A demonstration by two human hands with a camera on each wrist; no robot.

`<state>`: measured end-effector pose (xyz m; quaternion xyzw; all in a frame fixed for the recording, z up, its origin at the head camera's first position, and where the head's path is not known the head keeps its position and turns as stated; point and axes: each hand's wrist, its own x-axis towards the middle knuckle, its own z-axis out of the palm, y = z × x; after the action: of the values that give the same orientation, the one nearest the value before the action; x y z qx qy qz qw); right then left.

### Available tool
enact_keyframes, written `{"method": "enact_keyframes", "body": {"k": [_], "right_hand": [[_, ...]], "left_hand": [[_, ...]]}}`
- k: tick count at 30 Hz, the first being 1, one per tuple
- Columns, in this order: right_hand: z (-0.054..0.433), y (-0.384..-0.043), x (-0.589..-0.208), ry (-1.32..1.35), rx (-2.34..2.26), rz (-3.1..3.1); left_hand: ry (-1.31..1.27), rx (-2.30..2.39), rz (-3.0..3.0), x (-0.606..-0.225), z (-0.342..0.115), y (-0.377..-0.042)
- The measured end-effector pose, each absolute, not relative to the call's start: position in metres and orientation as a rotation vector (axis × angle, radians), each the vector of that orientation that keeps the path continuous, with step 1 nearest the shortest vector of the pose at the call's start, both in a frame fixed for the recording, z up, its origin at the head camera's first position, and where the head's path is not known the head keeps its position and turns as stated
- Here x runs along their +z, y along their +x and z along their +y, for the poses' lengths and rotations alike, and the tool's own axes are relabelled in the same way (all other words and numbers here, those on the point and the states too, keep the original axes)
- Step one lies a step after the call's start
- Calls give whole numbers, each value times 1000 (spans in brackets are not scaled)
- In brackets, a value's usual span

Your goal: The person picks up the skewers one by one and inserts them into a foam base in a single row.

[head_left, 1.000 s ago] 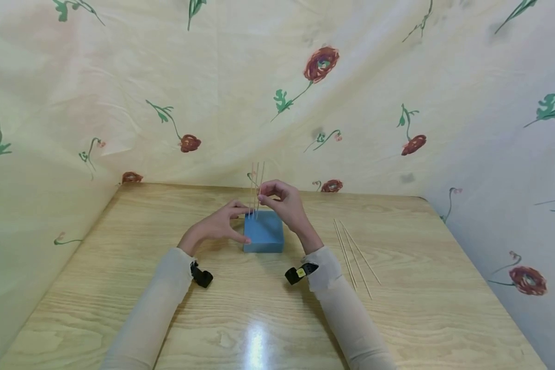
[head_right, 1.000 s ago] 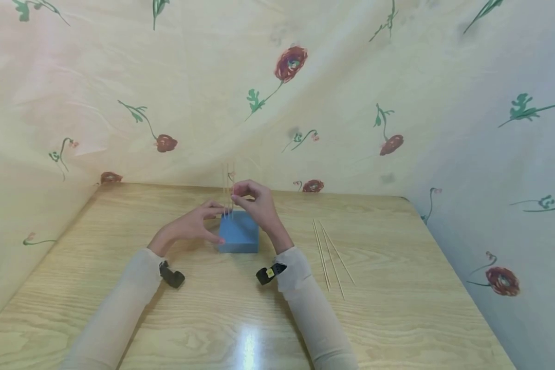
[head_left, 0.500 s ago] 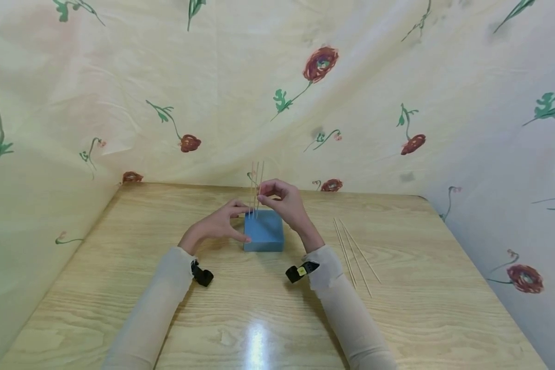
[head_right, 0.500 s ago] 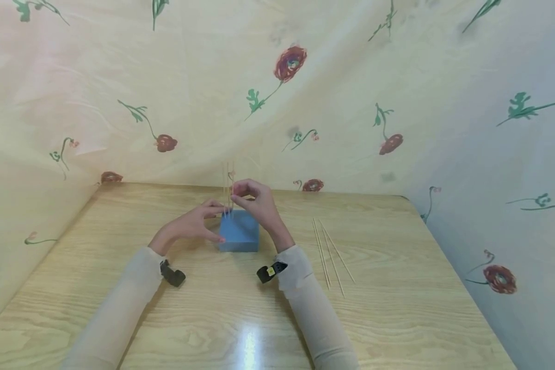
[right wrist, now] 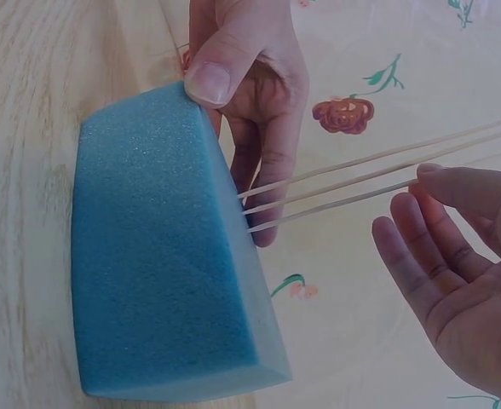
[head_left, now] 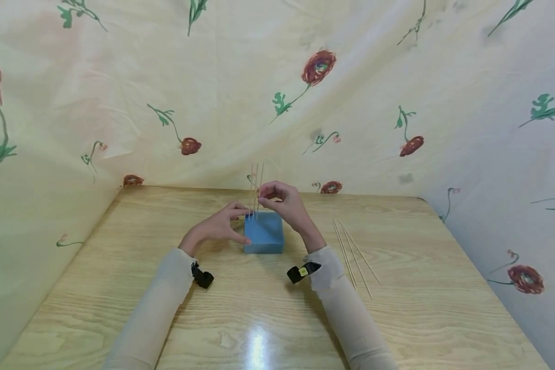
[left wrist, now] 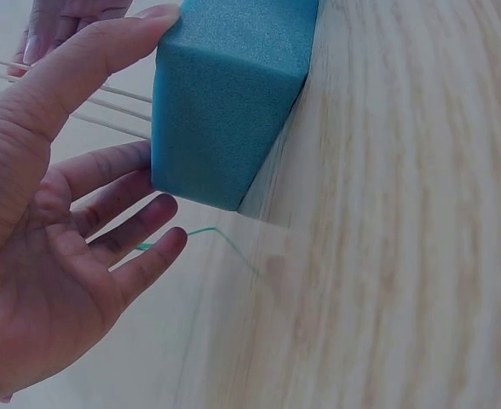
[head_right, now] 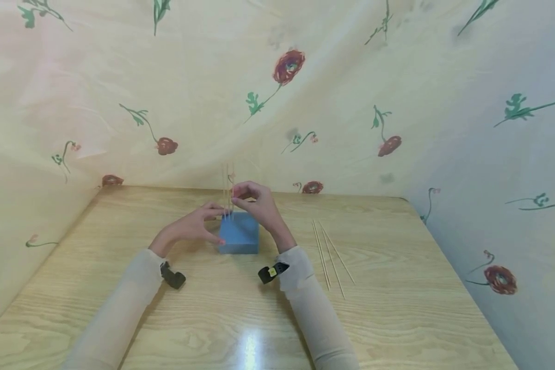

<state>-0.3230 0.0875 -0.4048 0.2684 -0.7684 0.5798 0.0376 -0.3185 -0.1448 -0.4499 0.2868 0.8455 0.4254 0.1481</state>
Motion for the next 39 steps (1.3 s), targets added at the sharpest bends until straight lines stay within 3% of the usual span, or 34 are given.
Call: {"method": "enact_keyframes", "body": {"k": [19,39], "right_hand": [[114,-319,-404,826,1759,-2480],[179,-313,-376,872,1300,-2766]], "left_hand": [[842,1250,2386,-455,-145,-316],[874,1215,2403,-451,-150,-313]]}}
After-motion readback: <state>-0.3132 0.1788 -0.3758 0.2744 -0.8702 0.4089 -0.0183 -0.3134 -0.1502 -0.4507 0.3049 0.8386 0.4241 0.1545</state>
